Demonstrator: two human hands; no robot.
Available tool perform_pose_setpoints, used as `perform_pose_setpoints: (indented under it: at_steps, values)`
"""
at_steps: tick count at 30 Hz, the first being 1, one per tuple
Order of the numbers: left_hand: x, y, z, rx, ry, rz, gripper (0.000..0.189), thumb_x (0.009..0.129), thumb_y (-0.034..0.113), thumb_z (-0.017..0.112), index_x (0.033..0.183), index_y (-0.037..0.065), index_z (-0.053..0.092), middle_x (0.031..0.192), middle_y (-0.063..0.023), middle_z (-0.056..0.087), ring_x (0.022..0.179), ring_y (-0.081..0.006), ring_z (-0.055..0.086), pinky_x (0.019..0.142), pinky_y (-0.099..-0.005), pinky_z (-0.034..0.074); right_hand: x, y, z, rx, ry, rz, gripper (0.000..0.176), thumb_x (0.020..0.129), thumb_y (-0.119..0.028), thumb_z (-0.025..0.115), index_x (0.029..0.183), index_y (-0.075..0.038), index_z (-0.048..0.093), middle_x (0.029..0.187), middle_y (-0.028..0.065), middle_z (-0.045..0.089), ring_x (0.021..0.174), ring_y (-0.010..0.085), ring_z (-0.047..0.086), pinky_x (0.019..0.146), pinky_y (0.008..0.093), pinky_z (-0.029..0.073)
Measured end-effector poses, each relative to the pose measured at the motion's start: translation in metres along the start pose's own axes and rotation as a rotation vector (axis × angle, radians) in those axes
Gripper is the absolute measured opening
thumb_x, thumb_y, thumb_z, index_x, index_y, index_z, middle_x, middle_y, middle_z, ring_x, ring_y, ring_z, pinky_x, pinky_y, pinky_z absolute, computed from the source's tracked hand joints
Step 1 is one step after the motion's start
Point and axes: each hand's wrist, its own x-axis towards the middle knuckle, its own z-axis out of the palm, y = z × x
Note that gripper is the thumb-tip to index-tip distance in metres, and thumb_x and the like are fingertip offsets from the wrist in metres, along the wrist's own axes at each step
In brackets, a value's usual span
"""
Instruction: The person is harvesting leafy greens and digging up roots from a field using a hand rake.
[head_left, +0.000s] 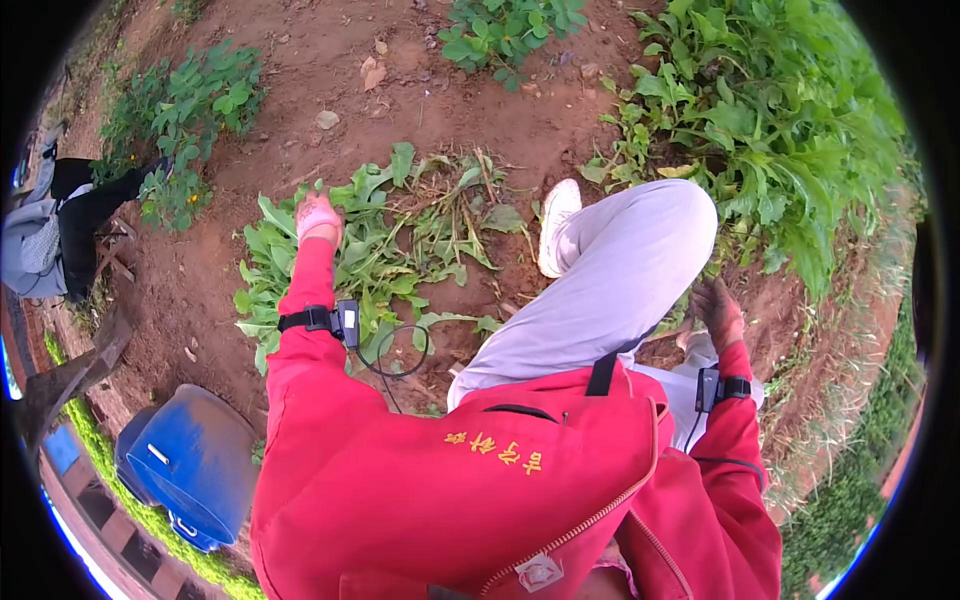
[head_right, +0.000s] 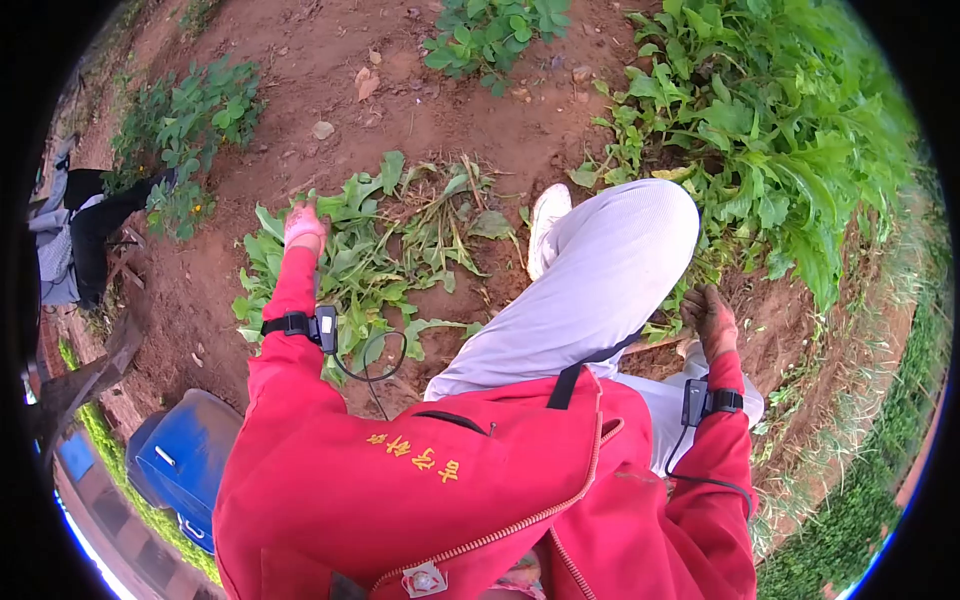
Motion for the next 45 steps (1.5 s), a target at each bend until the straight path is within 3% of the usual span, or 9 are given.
perform_pose_setpoints:
  at_steps: [8,13,23,25,29,35,39,43,45]
  values:
    - [-0.036,-0.007,-0.045,-0.078,0.290,-0.015,0.033,0.068,0.029,0.069,0.093,0.007,0.063,0.108,-0.0162,0.054,0.098,-0.0344,0.053,0.084,-0.0425,0.044,0.007,0.007,-0.007,0.073,0.006,-0.100,0.043,0.087,-0.030,0.057,0.120,-0.005,0.045,0.114,0.0104,0.054,0.089,0.0242,0.058,0.076,0.0347,0.051]
    - [0.019,0.030,-0.087,-0.107,0.373,0.306,0.030,0.074,0.031,0.066,0.095,0.010,0.064,0.116,-0.0151,0.052,0.108,-0.0322,0.049,0.092,-0.0379,0.040,0.011,0.015,-0.040,-0.616,0.030,-0.277,0.040,0.083,-0.032,0.057,0.114,-0.006,0.051,0.095,0.0125,0.059,0.084,0.0220,0.058,0.073,0.0311,0.047]
    - [-0.009,0.368,-0.253,-0.008,0.046,0.972,0.034,0.080,0.031,0.059,0.106,0.010,0.058,0.110,-0.0177,0.054,0.103,-0.0339,0.052,0.089,-0.0385,0.042,-0.015,-0.033,-0.119,0.263,0.002,-0.244,0.041,0.088,-0.029,0.054,0.119,-0.004,0.045,0.106,0.0109,0.059,0.085,0.0198,0.060,0.070,0.0341,0.051]
    - [-0.033,0.438,-0.235,0.093,-0.009,1.062,0.033,0.081,0.030,0.057,0.107,0.010,0.058,0.111,-0.0175,0.053,0.105,-0.0346,0.051,0.090,-0.0387,0.042,-0.001,-0.036,-0.148,0.284,-0.007,-0.440,0.040,0.090,-0.029,0.050,0.119,-0.003,0.043,0.110,0.0153,0.056,0.092,0.0249,0.059,0.079,0.0387,0.050]
    - [-0.070,0.553,-0.145,0.275,-0.185,1.258,0.038,0.079,0.030,0.059,0.112,0.012,0.057,0.112,-0.0167,0.054,0.105,-0.0338,0.051,0.090,-0.0399,0.042,0.016,-0.063,-0.190,1.234,0.007,-0.347,0.034,0.093,-0.022,0.043,0.117,0.001,0.041,0.117,0.0197,0.052,0.106,0.0340,0.051,0.093,0.0412,0.044]
    - [-0.122,0.650,-0.007,0.667,-0.061,1.588,0.033,0.069,0.016,0.063,0.101,0.010,0.062,0.115,-0.0154,0.053,0.103,-0.0301,0.055,0.088,-0.0423,0.043,0.050,-0.045,-0.228,0.873,0.132,-0.304,0.029,0.091,-0.024,0.050,0.108,-0.002,0.049,0.100,0.0134,0.058,0.088,0.0231,0.058,0.078,0.0337,0.050]
    - [-0.133,0.692,0.039,0.740,-0.118,1.304,0.042,0.071,0.007,0.057,0.112,0.006,0.057,0.131,-0.0123,0.043,0.116,-0.0291,0.047,0.082,-0.0410,0.047,0.034,-0.058,-0.221,0.645,0.256,-0.321,0.031,0.090,-0.025,0.051,0.110,-0.001,0.051,0.095,0.0095,0.061,0.078,0.0160,0.059,0.073,0.0286,0.050]
    - [-0.148,0.694,0.043,0.839,0.264,1.556,0.041,0.074,0.014,0.056,0.114,0.008,0.056,0.126,-0.0116,0.049,0.125,-0.0312,0.036,0.106,-0.0444,0.023,0.033,-0.059,-0.219,0.453,0.356,-0.367,0.035,0.088,-0.029,0.054,0.112,-0.003,0.053,0.100,0.0094,0.062,0.085,0.0153,0.059,0.074,0.0269,0.048]
    - [-0.153,0.686,0.054,0.730,0.155,1.641,0.041,0.071,0.013,0.058,0.112,0.007,0.056,0.123,-0.0119,0.049,0.123,-0.0309,0.038,0.108,-0.0444,0.019,0.045,-0.045,-0.225,0.209,0.473,-0.361,0.039,0.086,-0.034,0.056,0.112,-0.006,0.057,0.104,0.0095,0.062,0.091,0.0181,0.059,0.081,0.0298,0.045]
